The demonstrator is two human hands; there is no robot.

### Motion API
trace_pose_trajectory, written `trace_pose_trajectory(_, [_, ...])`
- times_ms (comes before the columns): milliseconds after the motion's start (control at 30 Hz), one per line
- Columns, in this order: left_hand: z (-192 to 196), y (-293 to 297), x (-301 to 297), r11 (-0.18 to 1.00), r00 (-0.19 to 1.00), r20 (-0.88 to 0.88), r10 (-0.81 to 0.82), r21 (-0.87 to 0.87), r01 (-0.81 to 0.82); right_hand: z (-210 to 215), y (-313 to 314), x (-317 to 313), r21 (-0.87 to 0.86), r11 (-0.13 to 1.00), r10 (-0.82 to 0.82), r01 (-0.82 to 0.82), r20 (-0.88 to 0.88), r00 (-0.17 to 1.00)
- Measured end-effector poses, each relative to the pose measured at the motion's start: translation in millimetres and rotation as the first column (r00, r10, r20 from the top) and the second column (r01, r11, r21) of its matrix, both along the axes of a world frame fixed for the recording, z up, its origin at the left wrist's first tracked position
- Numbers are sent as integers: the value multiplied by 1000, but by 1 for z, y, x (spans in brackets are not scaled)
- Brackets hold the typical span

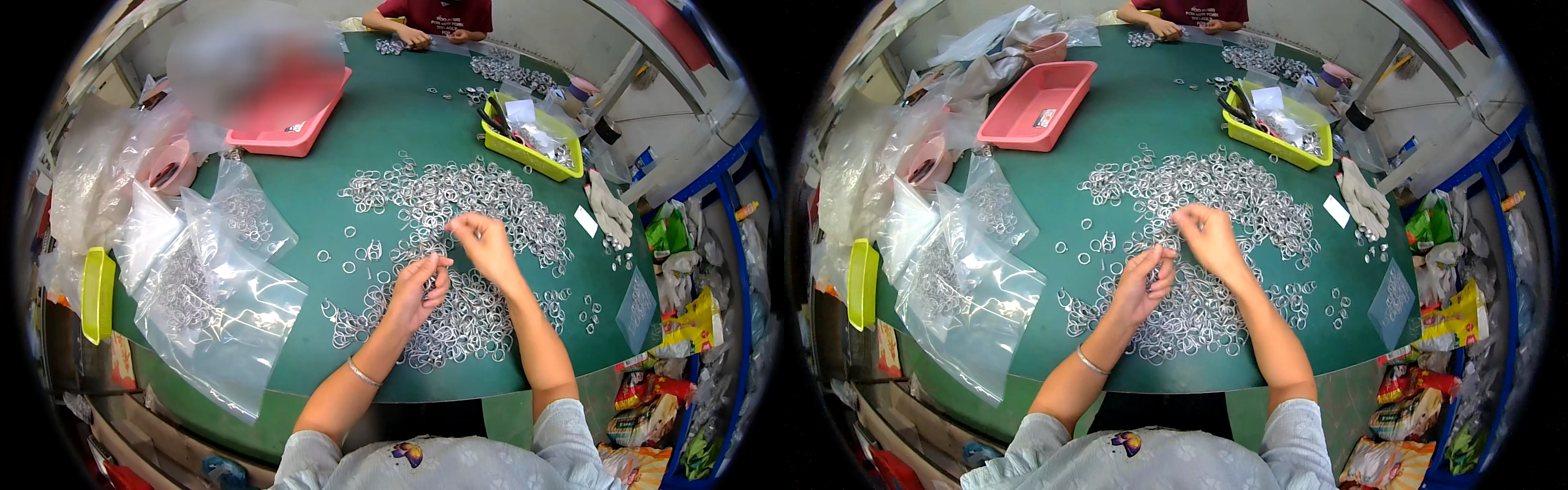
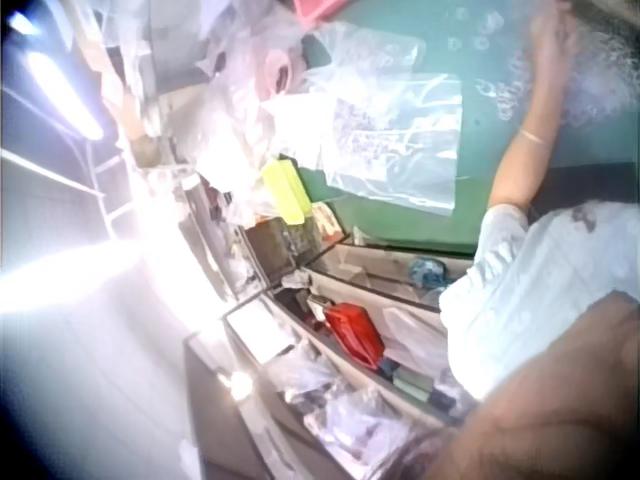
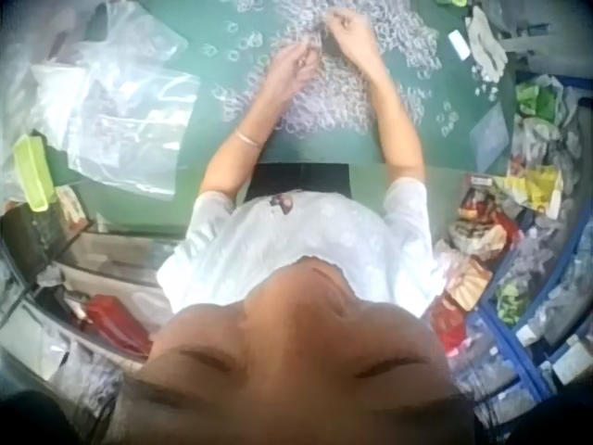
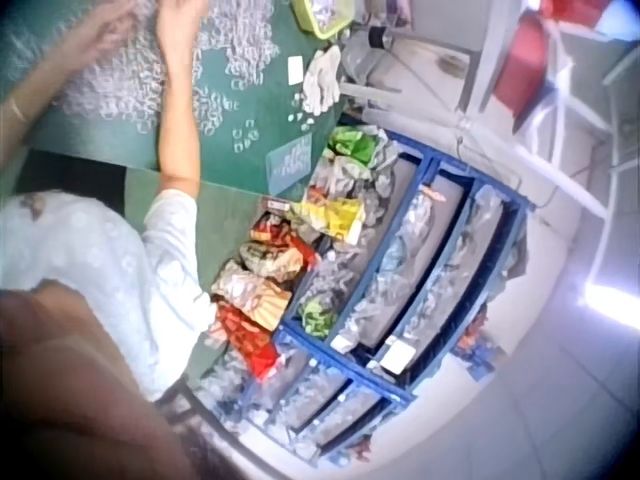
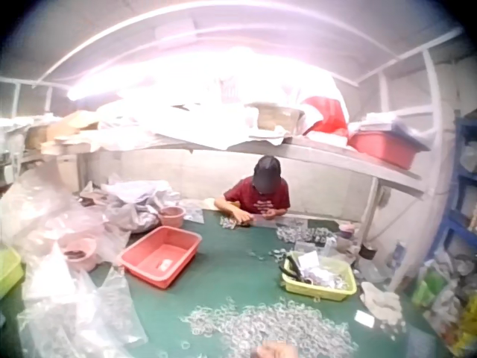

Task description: The person sorts through a pile of small metal rings on a table, picking them up by hand and placing them into different piles.

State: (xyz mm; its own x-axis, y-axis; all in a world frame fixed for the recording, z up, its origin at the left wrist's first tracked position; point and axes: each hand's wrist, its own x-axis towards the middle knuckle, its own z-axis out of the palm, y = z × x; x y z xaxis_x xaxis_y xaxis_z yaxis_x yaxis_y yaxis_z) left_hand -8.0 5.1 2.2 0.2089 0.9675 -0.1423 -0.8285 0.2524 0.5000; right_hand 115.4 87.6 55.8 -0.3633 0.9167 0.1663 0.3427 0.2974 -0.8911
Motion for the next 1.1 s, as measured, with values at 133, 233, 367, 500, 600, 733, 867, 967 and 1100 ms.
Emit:
trace_pose_trajectory(133, [0, -3, 1, 999, 994, 98, -43, 24, 40, -17, 39, -26, 87, 982, 126, -166, 351, 928])
trace_pose_trajectory(233, [1, -5, 2, 997, 996, 63, -58, 50, 55, -32, 50, -53, 339, 936, -86, -98, 487, 869])
trace_pose_trajectory(367, [0, -6, 11, 983, 988, -83, -128, 124, 137, -44, 76, -57, 477, 879, -317, -22, 617, 720])
trace_pose_trajectory(500, [2, -10, 10, 985, 987, -103, -124, 104, 135, -34, 45, -46, 342, 920, -109, -192, 694, 712])
trace_pose_trajectory(600, [2, -10, 7, 986, 988, -109, -107, 117, 120, -29, 25, -34, 170, 947, 51, -273, 759, 650])
trace_pose_trajectory(733, [-1, -8, 12, 985, 984, -136, -111, 117, 127, -7, 60, -36, -87, 986, 166, -142, 609, 776])
trace_pose_trajectory(867, [-1, -8, 11, 983, 982, -153, -113, 124, 132, -33, 81, -76, 314, 926, -12, -211, 582, 813])
trace_pose_trajectory(967, [-2, -8, 9, 986, 986, -133, -104, 118, 120, -47, 85, -92, 366, 899, -65, -242, 658, 750])
trace_pose_trajectory(1100, [-1, -8, 7, 986, 993, -71, -96, 131, 105, -48, 86, -96, 271, 928, -25, -256, 730, 682])
